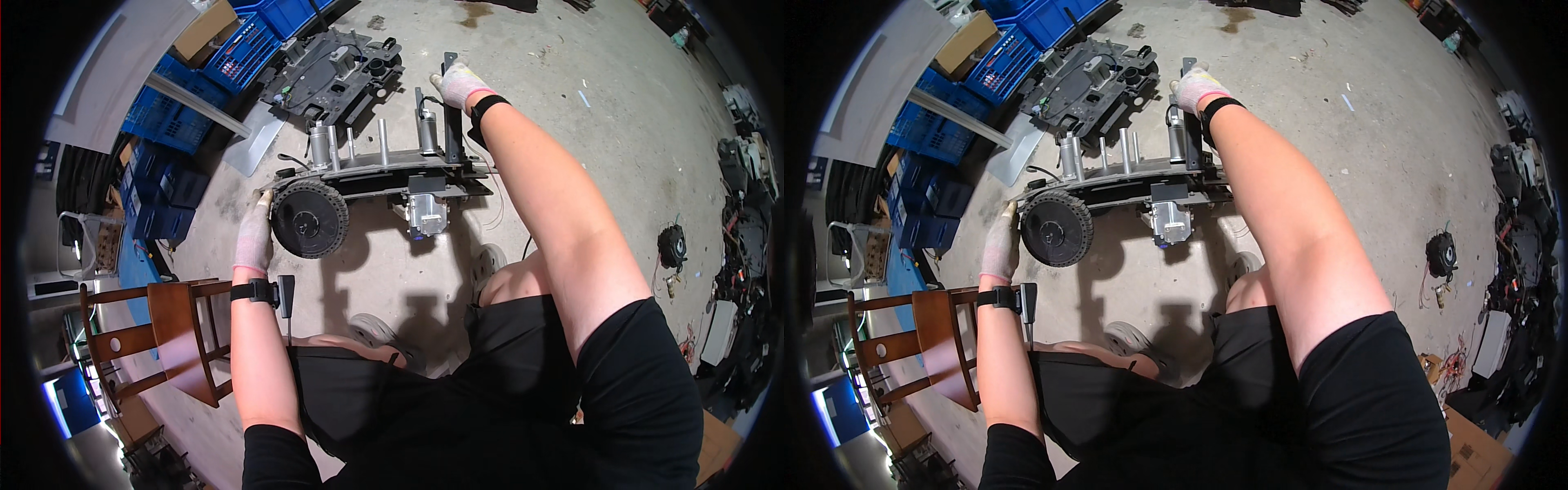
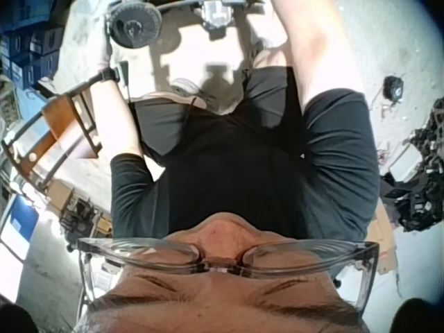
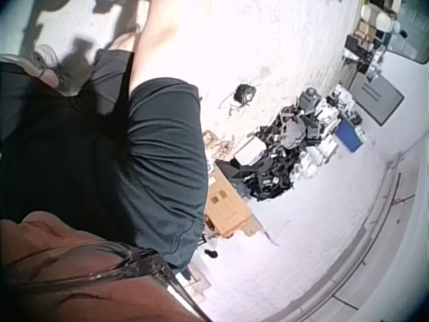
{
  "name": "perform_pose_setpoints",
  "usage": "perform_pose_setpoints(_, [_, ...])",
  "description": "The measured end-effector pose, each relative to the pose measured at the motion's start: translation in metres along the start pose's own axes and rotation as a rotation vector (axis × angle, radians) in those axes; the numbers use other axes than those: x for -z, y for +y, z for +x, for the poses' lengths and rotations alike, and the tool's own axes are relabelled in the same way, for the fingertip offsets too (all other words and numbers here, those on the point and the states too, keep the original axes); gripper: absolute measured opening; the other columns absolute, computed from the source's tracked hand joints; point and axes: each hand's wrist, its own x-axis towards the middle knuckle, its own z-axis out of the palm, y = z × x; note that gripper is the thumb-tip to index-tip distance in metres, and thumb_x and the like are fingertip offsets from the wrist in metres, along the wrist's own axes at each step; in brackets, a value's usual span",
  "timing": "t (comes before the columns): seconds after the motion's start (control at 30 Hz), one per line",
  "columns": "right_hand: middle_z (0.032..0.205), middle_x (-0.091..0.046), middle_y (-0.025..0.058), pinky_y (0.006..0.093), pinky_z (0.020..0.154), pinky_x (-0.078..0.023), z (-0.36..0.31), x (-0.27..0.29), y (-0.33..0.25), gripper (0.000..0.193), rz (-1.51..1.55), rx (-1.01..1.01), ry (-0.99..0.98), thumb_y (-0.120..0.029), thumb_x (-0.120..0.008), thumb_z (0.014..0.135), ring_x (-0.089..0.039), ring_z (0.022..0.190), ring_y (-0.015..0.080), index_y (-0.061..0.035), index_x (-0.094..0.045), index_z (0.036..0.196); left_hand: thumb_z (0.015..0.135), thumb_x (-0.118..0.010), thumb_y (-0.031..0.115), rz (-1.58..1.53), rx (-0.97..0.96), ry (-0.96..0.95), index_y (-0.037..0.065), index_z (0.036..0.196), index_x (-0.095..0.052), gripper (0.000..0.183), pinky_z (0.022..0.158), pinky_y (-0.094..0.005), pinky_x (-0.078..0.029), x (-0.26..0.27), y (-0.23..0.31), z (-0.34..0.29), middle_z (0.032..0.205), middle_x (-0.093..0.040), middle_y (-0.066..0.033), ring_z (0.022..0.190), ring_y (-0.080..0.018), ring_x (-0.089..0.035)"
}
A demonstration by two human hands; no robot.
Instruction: The person is assembling an electromechanical device by attaching a large gear and various components to a metal frame.
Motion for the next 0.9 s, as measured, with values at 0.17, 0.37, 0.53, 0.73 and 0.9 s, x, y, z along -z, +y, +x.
perform_pose_setpoints(0.17, [0.121,-0.057,0.0322,0.0421,0.100,-0.045,0.008,-0.001,0.004,0.073,-0.260,0.232,-0.045,-0.041,-0.047,0.095,-0.056,0.117,0.0396,0.0188,-0.031,0.133,0.095,-0.054,0.035,0.037,0.029,0.010,-0.007,0.148,-0.021,0.075,0.112,-0.0294,-0.028,-0.003,0.001,0.001,0.150,-0.034,-0.0211,0.137,-0.0229,-0.035])
perform_pose_setpoints(0.37, [0.121,-0.056,0.0344,0.0419,0.099,-0.045,0.011,-0.009,0.004,0.073,-0.045,0.076,0.055,-0.042,-0.046,0.096,-0.056,0.117,0.0405,0.0220,-0.034,0.128,0.095,-0.054,0.035,0.083,-0.003,0.033,-0.007,0.148,-0.019,0.076,0.111,-0.0288,-0.027,-0.016,0.011,-0.015,0.150,-0.033,-0.0223,0.138,-0.0233,-0.034])
perform_pose_setpoints(0.53, [0.119,-0.056,0.0377,0.0418,0.099,-0.045,0.008,-0.007,0.008,0.075,-0.040,0.149,0.068,-0.043,-0.051,0.093,-0.056,0.116,0.0422,0.0213,-0.034,0.127,0.095,-0.054,0.034,0.102,-0.012,0.048,-0.007,0.148,-0.018,0.076,0.112,-0.0284,-0.027,-0.021,0.015,-0.020,0.151,-0.031,-0.0232,0.138,-0.0244,-0.034])
perform_pose_setpoints(0.73, [0.116,-0.056,0.0381,0.0440,0.098,-0.045,0.004,-0.007,0.011,0.072,-0.019,0.178,0.088,-0.045,-0.050,0.092,-0.056,0.114,0.0449,0.0186,-0.041,0.124,0.097,-0.052,0.036,0.398,0.031,0.059,-0.003,0.151,-0.013,0.077,0.107,-0.0289,-0.033,-0.024,0.003,-0.014,0.147,-0.037,-0.0223,0.130,-0.0231,-0.042])
perform_pose_setpoints(0.9, [0.118,-0.054,0.0381,0.0455,0.099,-0.043,-0.011,0.003,0.014,0.066,-0.048,0.168,0.083,-0.045,-0.049,0.091,-0.054,0.114,0.0453,0.0152,-0.048,0.119,0.095,-0.051,0.043,0.886,-0.194,0.276,-0.006,0.150,-0.002,0.088,0.115,-0.0370,-0.022,-0.051,-0.025,-0.012,0.149,-0.024,-0.0349,0.139,-0.0410,-0.028])
